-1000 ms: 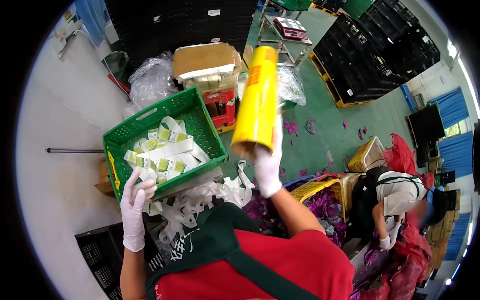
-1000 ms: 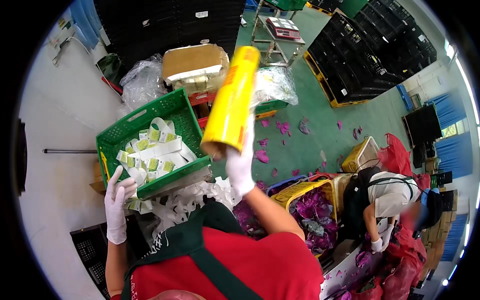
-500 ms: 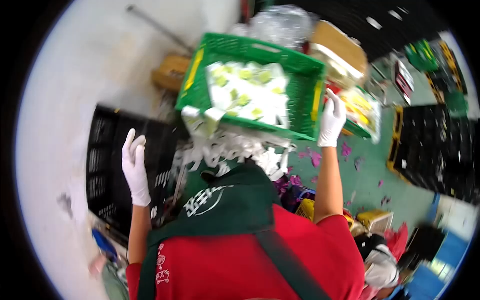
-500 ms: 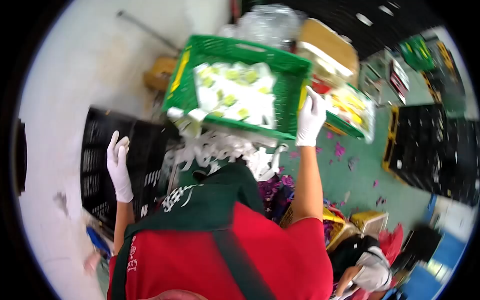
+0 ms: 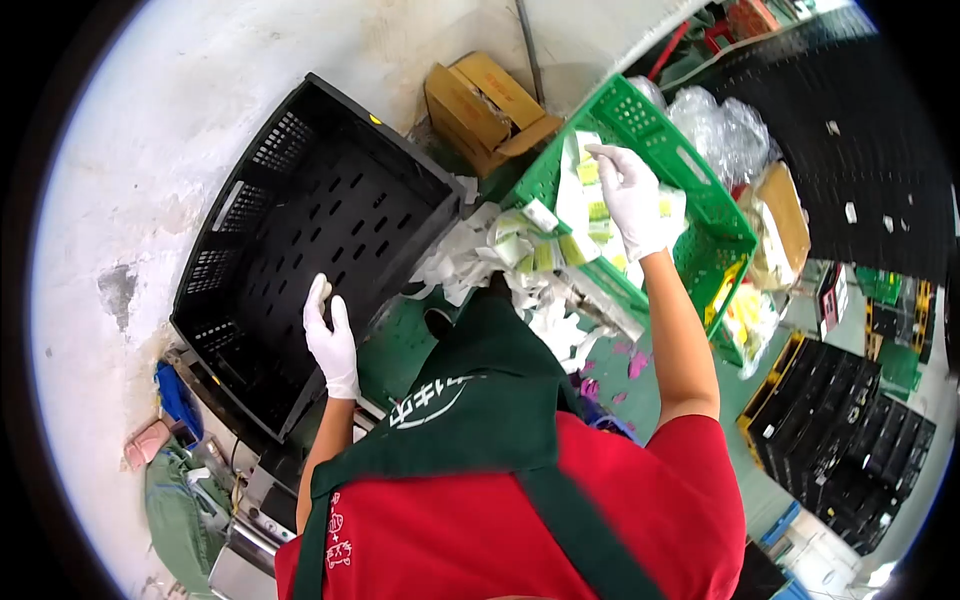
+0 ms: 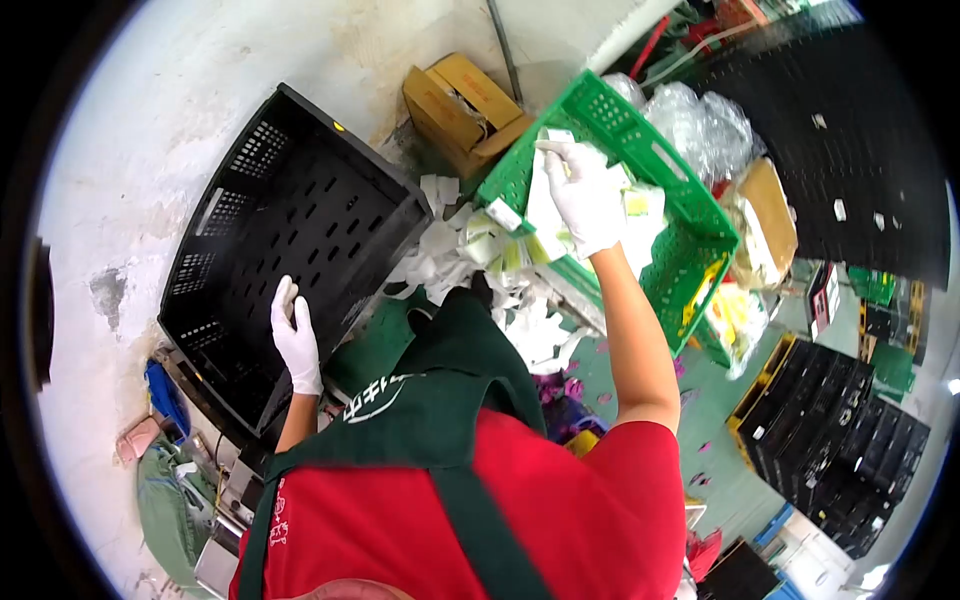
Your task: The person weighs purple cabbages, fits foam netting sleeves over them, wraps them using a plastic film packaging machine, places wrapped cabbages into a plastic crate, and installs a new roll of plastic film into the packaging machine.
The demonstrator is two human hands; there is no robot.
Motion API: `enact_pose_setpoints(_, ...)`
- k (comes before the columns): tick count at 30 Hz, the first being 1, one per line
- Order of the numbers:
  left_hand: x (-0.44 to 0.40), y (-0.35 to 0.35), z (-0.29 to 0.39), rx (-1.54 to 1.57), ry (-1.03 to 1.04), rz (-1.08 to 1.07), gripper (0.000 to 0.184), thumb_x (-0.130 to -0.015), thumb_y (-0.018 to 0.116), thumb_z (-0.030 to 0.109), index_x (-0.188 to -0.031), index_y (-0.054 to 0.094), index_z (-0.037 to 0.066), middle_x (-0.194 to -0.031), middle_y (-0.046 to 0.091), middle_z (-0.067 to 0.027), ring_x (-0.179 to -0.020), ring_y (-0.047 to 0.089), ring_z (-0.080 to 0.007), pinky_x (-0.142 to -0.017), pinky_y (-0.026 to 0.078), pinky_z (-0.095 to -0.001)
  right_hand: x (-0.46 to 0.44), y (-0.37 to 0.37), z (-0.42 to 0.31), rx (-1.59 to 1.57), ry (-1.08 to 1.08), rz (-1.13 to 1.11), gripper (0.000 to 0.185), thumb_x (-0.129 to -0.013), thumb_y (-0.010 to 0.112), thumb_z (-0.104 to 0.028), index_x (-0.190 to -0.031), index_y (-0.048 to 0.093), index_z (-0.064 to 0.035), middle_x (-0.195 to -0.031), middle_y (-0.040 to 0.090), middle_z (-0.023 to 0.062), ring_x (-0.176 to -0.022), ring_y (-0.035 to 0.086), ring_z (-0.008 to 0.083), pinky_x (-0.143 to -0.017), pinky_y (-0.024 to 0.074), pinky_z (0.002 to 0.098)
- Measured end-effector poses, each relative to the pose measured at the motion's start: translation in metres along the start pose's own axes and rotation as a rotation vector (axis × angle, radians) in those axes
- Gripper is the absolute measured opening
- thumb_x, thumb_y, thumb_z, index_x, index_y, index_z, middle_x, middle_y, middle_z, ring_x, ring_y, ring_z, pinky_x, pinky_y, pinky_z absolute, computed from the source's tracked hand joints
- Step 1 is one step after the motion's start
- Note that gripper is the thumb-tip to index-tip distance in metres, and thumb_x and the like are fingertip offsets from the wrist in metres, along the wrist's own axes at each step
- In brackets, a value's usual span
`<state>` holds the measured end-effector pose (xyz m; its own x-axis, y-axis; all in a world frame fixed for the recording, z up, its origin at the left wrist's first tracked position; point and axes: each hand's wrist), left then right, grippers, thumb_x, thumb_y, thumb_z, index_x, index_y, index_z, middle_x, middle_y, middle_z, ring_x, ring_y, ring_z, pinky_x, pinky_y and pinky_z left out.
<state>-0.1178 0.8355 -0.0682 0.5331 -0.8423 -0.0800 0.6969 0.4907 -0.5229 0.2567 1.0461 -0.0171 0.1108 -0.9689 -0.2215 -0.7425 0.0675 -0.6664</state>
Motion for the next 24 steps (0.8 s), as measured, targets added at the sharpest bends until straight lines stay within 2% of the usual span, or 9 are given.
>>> enact_pose_setpoints(5, -0.01, 0.029, -0.026, 0.033, -0.099, 0.144, 0.031, -0.093, 0.053, 0.002, -0.123, 0.055, -0.003, -0.125, 0.057, -0.0132, -0.11, 0.057, -0.0202, -0.097, 0.044, -0.0315, -0.118, 0.087, 0.063, -0.041, 0.048, -0.223, 0.023, -0.089, 0.052, -0.019, -0.098, 0.069, -0.007, -0.097, 0.067, 0.0164, -0.095, 0.063, 0.0319, -0.086, 0.0488, 0.0358)
enact_pose_setpoints(7, -0.017, 0.037, -0.014, -0.138, -0.154, 0.224, 0.026, -0.094, 0.054, 0.006, -0.117, 0.059, -0.003, -0.114, 0.063, -0.0126, -0.102, 0.061, -0.0199, -0.094, 0.046, -0.0308, -0.168, 0.136, 0.11, 0.016, 0.124, -0.365, 0.026, -0.087, 0.052, -0.025, -0.097, 0.07, -0.0082, -0.098, 0.067, 0.0158, -0.097, 0.063, 0.0325, -0.087, 0.0487, 0.0372)
enact_pose_setpoints(10, -0.028, 0.037, -0.017, -0.282, -0.456, 0.354, 0.026, -0.097, 0.051, 0.014, -0.112, 0.062, -0.003, -0.105, 0.067, -0.0126, -0.095, 0.064, -0.0196, -0.09, 0.048, -0.0298, -0.226, 0.219, 0.19, 0.189, 0.181, -0.524, 0.026, -0.085, 0.051, -0.02, -0.098, 0.071, -0.0092, -0.102, 0.067, 0.0162, -0.098, 0.063, 0.0338, -0.087, 0.049, 0.0372)
enact_pose_setpoints(12, -0.02, 0.031, -0.045, -0.169, -0.587, 0.445, 0.031, -0.099, 0.049, 0.021, -0.116, 0.061, -0.002, -0.107, 0.066, -0.0115, -0.096, 0.063, -0.0184, -0.089, 0.048, -0.0295, -0.247, 0.265, 0.233, 0.384, 0.241, -0.643, 0.026, -0.084, 0.053, -0.018, -0.1, 0.07, -0.0068, -0.104, 0.066, 0.0193, -0.097, 0.063, 0.0362, -0.086, 0.0497, 0.0395)
enact_pose_setpoints(17, -0.023, 0.036, -0.03, -0.344, -0.648, 0.455, 0.03, -0.099, 0.048, 0.019, -0.117, 0.059, -0.002, -0.104, 0.065, -0.0111, -0.093, 0.062, -0.0176, -0.086, 0.05, -0.0292, -0.241, 0.326, 0.29, 0.707, 0.549, -0.938, 0.02, -0.082, 0.061, -0.008, -0.098, 0.072, -0.0043, -0.11, 0.065, 0.0219, -0.102, 0.064, 0.0353, -0.077, 0.0533, 0.0448)
enact_pose_setpoints(18, -0.022, 0.034, -0.031, -0.359, -0.675, 0.455, 0.029, -0.099, 0.048, 0.018, -0.118, 0.059, -0.002, -0.104, 0.064, -0.0111, -0.092, 0.062, -0.0175, -0.086, 0.05, -0.0285, -0.238, 0.334, 0.297, 0.705, 0.551, -0.952, 0.02, -0.082, 0.061, -0.008, -0.098, 0.072, -0.0043, -0.11, 0.065, 0.0219, -0.102, 0.064, 0.0353, -0.077, 0.0533, 0.0448)
enact_pose_setpoints(20, -0.024, 0.035, -0.028, -0.374, -0.706, 0.465, 0.028, -0.099, 0.048, 0.018, -0.117, 0.059, -0.002, -0.103, 0.064, -0.0101, -0.091, 0.062, -0.0164, -0.086, 0.05, -0.0283, -0.23, 0.355, 0.314, 0.517, 0.75, -0.65, 0.017, -0.081, 0.063, -0.008, -0.094, 0.072, -0.0045, -0.108, 0.066, 0.0211, -0.102, 0.064, 0.0365, -0.078, 0.0531, 0.045)
enact_pose_setpoints(23, -0.026, 0.036, -0.025, -0.393, -0.717, 0.478, 0.028, -0.099, 0.049, 0.018, -0.115, 0.06, -0.002, -0.104, 0.064, -0.0087, -0.088, 0.061, -0.0153, -0.082, 0.05, -0.0276, -0.233, 0.381, 0.309, 0.297, 0.422, -0.427, 0.021, -0.081, 0.056, -0.016, -0.094, 0.069, -0.0044, -0.099, 0.065, 0.0239, -0.095, 0.062, 0.0394, -0.081, 0.0512, 0.0448)
enact_pose_setpoints(24, -0.025, 0.036, -0.026, -0.387, -0.717, 0.483, 0.028, -0.099, 0.049, 0.018, -0.114, 0.061, -0.002, -0.104, 0.064, -0.0085, -0.087, 0.061, -0.0147, -0.081, 0.05, -0.027, -0.24, 0.382, 0.29, 0.21, 0.343, -0.48, 0.027, -0.082, 0.051, -0.019, -0.098, 0.068, -0.0062, -0.098, 0.064, 0.0237, -0.093, 0.061, 0.0396, -0.082, 0.0499, 0.0453)
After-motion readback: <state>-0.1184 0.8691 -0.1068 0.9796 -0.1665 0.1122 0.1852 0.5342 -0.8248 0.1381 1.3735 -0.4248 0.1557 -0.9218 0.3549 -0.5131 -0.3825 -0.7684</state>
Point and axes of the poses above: each hand's wrist, its own x-axis away from the middle knuckle, its own y-axis out of the palm, z = x × y
